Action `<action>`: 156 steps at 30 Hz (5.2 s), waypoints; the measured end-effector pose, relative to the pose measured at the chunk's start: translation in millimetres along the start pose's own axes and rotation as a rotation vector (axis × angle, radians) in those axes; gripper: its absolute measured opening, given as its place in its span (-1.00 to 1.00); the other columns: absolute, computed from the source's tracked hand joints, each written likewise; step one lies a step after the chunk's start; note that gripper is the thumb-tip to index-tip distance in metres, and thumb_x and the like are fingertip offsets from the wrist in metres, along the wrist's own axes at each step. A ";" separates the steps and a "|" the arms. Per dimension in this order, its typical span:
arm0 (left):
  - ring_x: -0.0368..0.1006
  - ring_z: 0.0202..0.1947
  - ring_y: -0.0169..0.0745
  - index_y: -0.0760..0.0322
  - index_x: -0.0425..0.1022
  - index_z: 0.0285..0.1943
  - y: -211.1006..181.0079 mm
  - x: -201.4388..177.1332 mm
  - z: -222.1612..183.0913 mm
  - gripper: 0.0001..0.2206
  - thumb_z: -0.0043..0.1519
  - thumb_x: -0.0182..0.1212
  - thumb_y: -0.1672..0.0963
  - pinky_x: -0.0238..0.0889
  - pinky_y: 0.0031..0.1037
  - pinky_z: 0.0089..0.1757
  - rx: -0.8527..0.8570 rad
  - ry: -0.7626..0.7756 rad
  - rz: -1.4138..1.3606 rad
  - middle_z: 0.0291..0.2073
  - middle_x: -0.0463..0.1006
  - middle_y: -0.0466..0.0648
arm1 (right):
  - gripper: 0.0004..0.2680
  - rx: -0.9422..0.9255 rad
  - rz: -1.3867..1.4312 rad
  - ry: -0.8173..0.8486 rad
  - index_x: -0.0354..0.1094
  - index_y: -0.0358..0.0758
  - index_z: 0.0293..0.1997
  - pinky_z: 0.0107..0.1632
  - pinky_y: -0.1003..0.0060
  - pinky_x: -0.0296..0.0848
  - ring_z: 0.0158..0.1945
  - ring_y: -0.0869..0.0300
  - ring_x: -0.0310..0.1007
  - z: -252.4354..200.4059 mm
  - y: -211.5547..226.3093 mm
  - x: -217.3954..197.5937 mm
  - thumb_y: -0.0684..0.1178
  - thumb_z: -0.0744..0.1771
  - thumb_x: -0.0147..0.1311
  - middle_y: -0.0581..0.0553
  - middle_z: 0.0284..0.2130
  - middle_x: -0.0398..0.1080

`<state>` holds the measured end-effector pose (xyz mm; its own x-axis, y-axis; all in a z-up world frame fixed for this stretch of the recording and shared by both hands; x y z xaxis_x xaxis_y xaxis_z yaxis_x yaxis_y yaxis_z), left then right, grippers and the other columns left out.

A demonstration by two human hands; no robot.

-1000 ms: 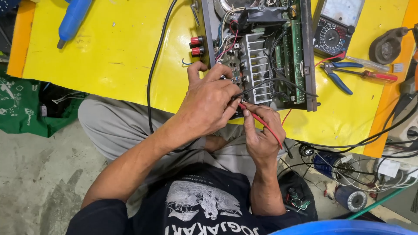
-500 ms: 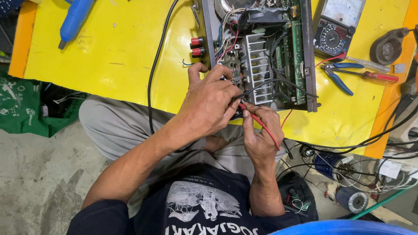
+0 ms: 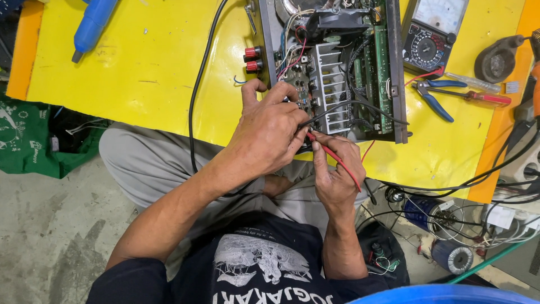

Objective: Testing an electronic device's internal components using a multimeter probe to diagnose issues.

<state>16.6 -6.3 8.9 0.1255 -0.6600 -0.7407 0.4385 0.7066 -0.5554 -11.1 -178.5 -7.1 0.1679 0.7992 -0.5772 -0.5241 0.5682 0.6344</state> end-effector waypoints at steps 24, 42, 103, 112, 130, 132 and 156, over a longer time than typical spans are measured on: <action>0.33 0.06 -0.21 0.16 0.68 -0.24 -1.1 -1.8 1.6 -0.89 0.19 0.25 0.13 -0.09 0.06 0.10 -0.031 0.026 -0.040 -0.46 0.63 -0.14 | -0.95 -0.033 -0.010 -0.038 0.45 -0.36 -0.15 0.13 0.00 0.45 -0.16 -0.15 0.60 -4.3 -1.5 5.1 -0.23 0.37 0.22 -0.27 -0.24 0.57; 0.32 0.06 -0.21 0.12 0.68 -0.26 0.3 -0.6 1.4 -0.91 0.18 0.27 0.13 -0.09 0.03 0.08 -0.032 0.037 -0.041 -0.48 0.62 -0.17 | -0.96 -0.072 0.000 -0.067 0.47 -0.36 -0.17 0.10 0.01 0.46 -0.20 -0.15 0.59 -6.7 -7.2 7.1 -0.24 0.36 0.22 -0.26 -0.27 0.57; 0.35 0.13 -0.22 0.01 0.68 -0.24 -2.0 1.0 2.2 -0.89 0.09 0.31 0.09 -0.11 0.08 0.13 -0.111 0.126 0.035 -0.46 0.63 -0.19 | -0.95 -0.029 0.019 0.021 0.48 -0.34 -0.19 0.07 0.03 0.47 -0.22 -0.10 0.59 6.3 -4.2 -4.0 -0.18 0.35 0.21 -0.25 -0.26 0.58; 0.37 0.16 -0.13 0.09 0.70 -0.18 -2.2 -1.8 2.1 -0.85 0.10 0.31 0.11 -0.13 0.14 0.15 -0.128 0.143 -0.019 -0.40 0.67 -0.11 | -0.93 0.028 0.003 0.024 0.50 -0.34 -0.21 0.09 0.02 0.48 -0.23 -0.08 0.59 4.6 -5.6 -2.3 -0.15 0.35 0.23 -0.23 -0.29 0.58; 0.37 0.16 -0.11 0.14 0.68 -0.18 -3.9 -2.0 4.2 -0.84 0.10 0.29 0.13 -0.15 0.13 0.16 -0.138 0.130 -0.040 -0.42 0.65 -0.08 | -0.95 -0.002 0.038 -0.029 0.46 -0.36 -0.26 0.08 0.00 0.48 -0.24 -0.09 0.62 8.1 -2.2 -0.2 -0.21 0.34 0.22 -0.24 -0.33 0.57; 0.36 0.16 -0.11 0.13 0.68 -0.19 -4.4 -2.9 4.4 -0.84 0.09 0.29 0.13 -0.14 0.13 0.15 -0.131 0.130 -0.030 -0.43 0.65 -0.09 | -0.95 0.001 0.036 -0.023 0.46 -0.36 -0.25 0.08 0.00 0.48 -0.24 -0.10 0.61 7.9 -2.4 -0.2 -0.20 0.35 0.22 -0.24 -0.33 0.57; 0.37 0.10 -0.16 0.07 0.66 -0.27 -2.7 -2.4 4.0 -0.91 0.07 0.33 0.13 -0.07 0.06 0.08 -0.088 0.064 -0.031 -0.50 0.60 -0.18 | -0.96 0.022 0.062 -0.047 0.47 -0.35 -0.23 0.10 0.01 0.46 -0.23 -0.09 0.60 7.8 2.7 -0.8 -0.21 0.35 0.23 -0.23 -0.30 0.58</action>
<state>18.7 -7.7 13.7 0.0552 -0.6662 -0.7437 0.3608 0.7078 -0.6073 -6.1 -176.1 -0.9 0.1748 0.8408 -0.5123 -0.5163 0.5213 0.6795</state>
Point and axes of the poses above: each hand's wrist, its own z-axis towards the middle knuckle, its own x-axis out of the palm, y = z × x, the point moved 2 cm from there along z, towards the middle knuckle
